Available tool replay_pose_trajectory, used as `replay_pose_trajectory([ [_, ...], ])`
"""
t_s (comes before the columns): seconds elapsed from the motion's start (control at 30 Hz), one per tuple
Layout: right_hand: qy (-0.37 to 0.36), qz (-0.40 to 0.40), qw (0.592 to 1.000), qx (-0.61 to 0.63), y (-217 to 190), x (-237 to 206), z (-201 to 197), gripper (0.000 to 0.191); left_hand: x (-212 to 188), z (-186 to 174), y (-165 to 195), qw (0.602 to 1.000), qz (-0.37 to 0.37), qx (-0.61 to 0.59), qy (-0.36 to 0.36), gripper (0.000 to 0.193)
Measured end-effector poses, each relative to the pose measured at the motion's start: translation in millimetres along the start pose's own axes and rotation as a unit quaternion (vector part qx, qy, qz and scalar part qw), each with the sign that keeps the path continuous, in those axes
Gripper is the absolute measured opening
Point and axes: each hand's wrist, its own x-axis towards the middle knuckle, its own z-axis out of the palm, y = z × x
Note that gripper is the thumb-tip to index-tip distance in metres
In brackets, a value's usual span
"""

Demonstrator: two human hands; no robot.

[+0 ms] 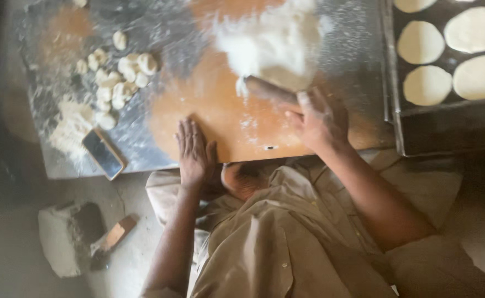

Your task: The person sits at a floured bakery bench, dips small dough balls in flour, and flattens each one into a round disc using a wooden rolling pin. The flattened dough discs are placed onto a dark tray beside the bench as the pile of unflattened dough balls shrinks.

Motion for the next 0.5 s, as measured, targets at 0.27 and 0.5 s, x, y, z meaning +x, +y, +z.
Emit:
replay_pose_trajectory([
  [0.27,-0.206,-0.037,0.965,0.157,-27.6,-3.9,-13.4,0.043,78.1,-40.2,-4.1,0.957,-0.277,-0.068,0.054,0.030],
  [0.5,-0.206,-0.122,0.948,0.211,-18.0,-4.8,-19.4,0.042,102.6,16.4,86.5,0.977,0.098,-0.177,0.069,0.033],
])
